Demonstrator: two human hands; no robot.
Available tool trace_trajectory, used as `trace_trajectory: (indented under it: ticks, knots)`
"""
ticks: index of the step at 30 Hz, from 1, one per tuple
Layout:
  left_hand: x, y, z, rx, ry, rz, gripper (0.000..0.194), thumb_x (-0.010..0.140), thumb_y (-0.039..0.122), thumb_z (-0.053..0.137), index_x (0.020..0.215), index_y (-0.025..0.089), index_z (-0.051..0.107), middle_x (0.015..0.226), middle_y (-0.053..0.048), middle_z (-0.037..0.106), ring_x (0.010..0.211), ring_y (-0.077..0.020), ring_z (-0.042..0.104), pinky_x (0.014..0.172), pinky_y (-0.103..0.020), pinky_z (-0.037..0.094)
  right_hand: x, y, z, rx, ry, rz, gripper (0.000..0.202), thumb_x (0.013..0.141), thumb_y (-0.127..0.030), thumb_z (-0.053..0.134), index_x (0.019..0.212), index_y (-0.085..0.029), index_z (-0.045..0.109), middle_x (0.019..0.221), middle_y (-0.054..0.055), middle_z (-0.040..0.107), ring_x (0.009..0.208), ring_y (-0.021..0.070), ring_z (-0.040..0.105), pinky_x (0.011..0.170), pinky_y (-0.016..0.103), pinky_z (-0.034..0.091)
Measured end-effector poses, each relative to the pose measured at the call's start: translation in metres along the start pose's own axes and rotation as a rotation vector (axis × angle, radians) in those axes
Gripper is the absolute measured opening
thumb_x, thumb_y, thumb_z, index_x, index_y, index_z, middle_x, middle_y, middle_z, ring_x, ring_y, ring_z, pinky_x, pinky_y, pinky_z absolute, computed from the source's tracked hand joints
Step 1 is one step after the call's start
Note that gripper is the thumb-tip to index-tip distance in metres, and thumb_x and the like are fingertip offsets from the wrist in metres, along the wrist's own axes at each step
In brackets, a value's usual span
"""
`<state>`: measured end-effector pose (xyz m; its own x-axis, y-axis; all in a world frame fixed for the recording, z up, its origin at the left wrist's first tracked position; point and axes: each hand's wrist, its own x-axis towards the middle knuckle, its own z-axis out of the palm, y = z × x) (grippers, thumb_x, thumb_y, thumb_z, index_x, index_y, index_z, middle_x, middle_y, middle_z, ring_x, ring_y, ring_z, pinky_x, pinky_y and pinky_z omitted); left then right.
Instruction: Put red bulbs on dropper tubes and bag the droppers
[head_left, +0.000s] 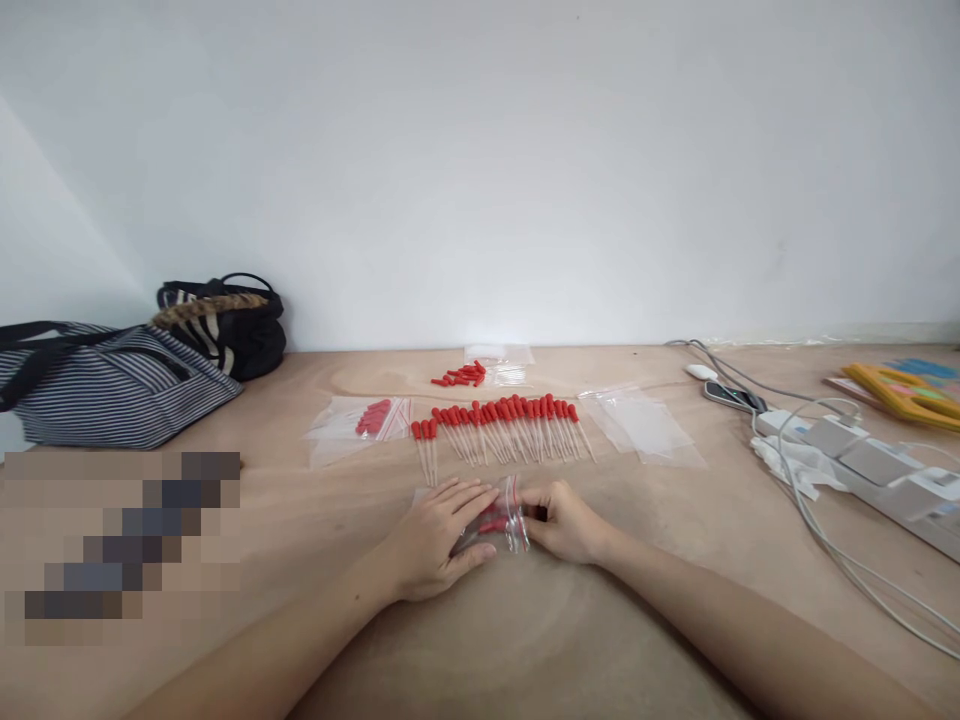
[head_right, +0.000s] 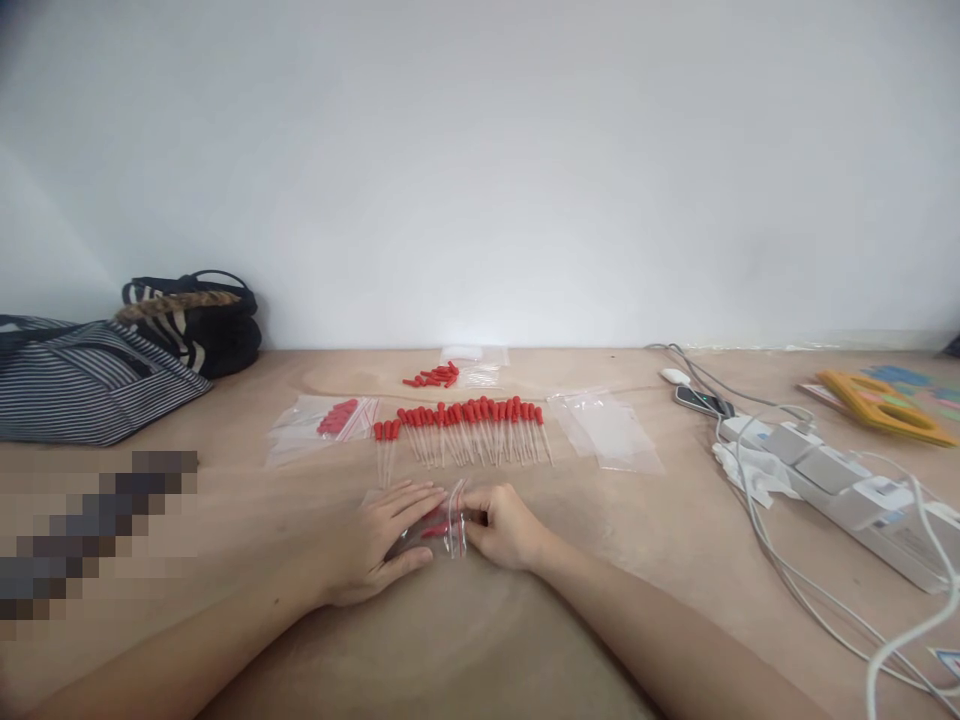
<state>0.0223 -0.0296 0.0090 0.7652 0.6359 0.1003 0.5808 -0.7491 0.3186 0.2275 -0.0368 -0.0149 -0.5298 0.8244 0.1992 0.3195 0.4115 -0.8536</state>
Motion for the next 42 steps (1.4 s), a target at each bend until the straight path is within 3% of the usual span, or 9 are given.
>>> trace_trajectory:
  ticks: [7,14,18,24,30,34,36,38,42]
  knots:
    - [0.000,-0.003,0.003,0.030,0.005,0.002,0.056,0.084,0.045,0.042,0.130,0.016,0.034,0.131,-0.012,0.044,0.120,-0.0265,0.040,0.099,-0.045,0.032,0.004,0.000,0.007,-0.103,0.173,0.077,0.025,0.073,-0.012,0.051,0.092,-0.019,0.065,0.066,0.000,0.059,0.055,0.0106,0.047,0.052,0.020,0.037]
    - [-0.001,-0.005,0.010,0.038,0.043,0.003,0.057,0.082,0.046,0.044,0.129,0.016,0.034,0.130,-0.013,0.045,0.118,-0.0268,0.041,0.098,-0.046,0.033,0.002,0.000,-0.002,-0.103,0.025,-0.059,0.027,0.075,-0.018,0.054,0.099,-0.023,0.064,0.087,0.004,0.058,0.076,0.0136,0.054,0.067,0.022,0.042]
    - [0.001,-0.007,0.013,0.006,0.102,0.035,0.056,0.080,0.044,0.048,0.128,0.019,0.034,0.127,-0.010,0.046,0.115,-0.0259,0.044,0.095,-0.043,0.037,0.002,-0.001,0.000,-0.076,0.050,-0.089,0.024,0.075,-0.016,0.053,0.095,-0.022,0.065,0.091,0.003,0.060,0.079,0.0136,0.054,0.071,0.023,0.042]
    - [0.002,-0.008,0.010,-0.020,0.174,0.064,0.047,0.082,0.041,0.047,0.124,0.020,0.039,0.122,-0.008,0.050,0.111,-0.0239,0.048,0.094,-0.040,0.038,0.003,0.004,0.004,-0.008,0.175,0.134,0.022,0.067,-0.015,0.057,0.088,-0.017,0.065,0.061,-0.003,0.054,0.052,0.0077,0.042,0.049,0.018,0.034]
    - [-0.008,-0.011,0.006,-0.049,0.053,-0.031,0.053,0.080,0.043,0.049,0.126,0.019,0.038,0.129,-0.011,0.046,0.117,-0.0254,0.043,0.096,-0.042,0.037,-0.001,0.010,-0.001,-0.035,0.136,0.168,0.019,0.068,-0.018,0.056,0.084,-0.016,0.067,0.051,-0.006,0.044,0.046,0.0055,0.033,0.044,0.017,0.027]
    - [-0.009,-0.012,0.007,-0.071,0.018,-0.060,0.053,0.081,0.043,0.048,0.127,0.018,0.038,0.129,-0.011,0.046,0.119,-0.0256,0.040,0.098,-0.043,0.034,-0.004,0.016,-0.022,0.035,0.079,0.181,0.025,0.070,-0.029,0.056,0.089,-0.015,0.066,0.056,-0.003,0.055,0.050,0.0076,0.043,0.048,0.019,0.035]
    - [-0.007,-0.012,0.007,-0.080,0.011,-0.064,0.053,0.081,0.043,0.048,0.127,0.019,0.039,0.130,-0.010,0.045,0.120,-0.0251,0.039,0.099,-0.043,0.033,-0.005,0.022,-0.043,-0.048,0.244,0.298,0.026,0.069,-0.032,0.057,0.087,-0.015,0.065,0.068,0.001,0.062,0.058,0.0102,0.051,0.054,0.020,0.040]
    - [-0.006,-0.012,0.006,-0.090,0.005,-0.057,0.052,0.081,0.043,0.048,0.127,0.020,0.039,0.131,-0.009,0.045,0.120,-0.0248,0.039,0.099,-0.043,0.033,-0.003,0.029,-0.067,-0.306,0.503,0.496,0.019,0.070,-0.029,0.056,0.082,-0.016,0.064,0.073,0.001,0.063,0.062,0.0107,0.054,0.057,0.020,0.041]
    - [-0.004,-0.012,0.006,-0.098,0.017,-0.040,0.052,0.080,0.044,0.049,0.127,0.023,0.039,0.130,-0.008,0.046,0.120,-0.0250,0.040,0.098,-0.044,0.034,0.008,0.044,-0.103,-0.442,0.617,0.640,0.019,0.066,-0.025,0.058,0.081,-0.013,0.061,0.080,0.007,0.064,0.071,0.0156,0.058,0.061,0.022,0.041]
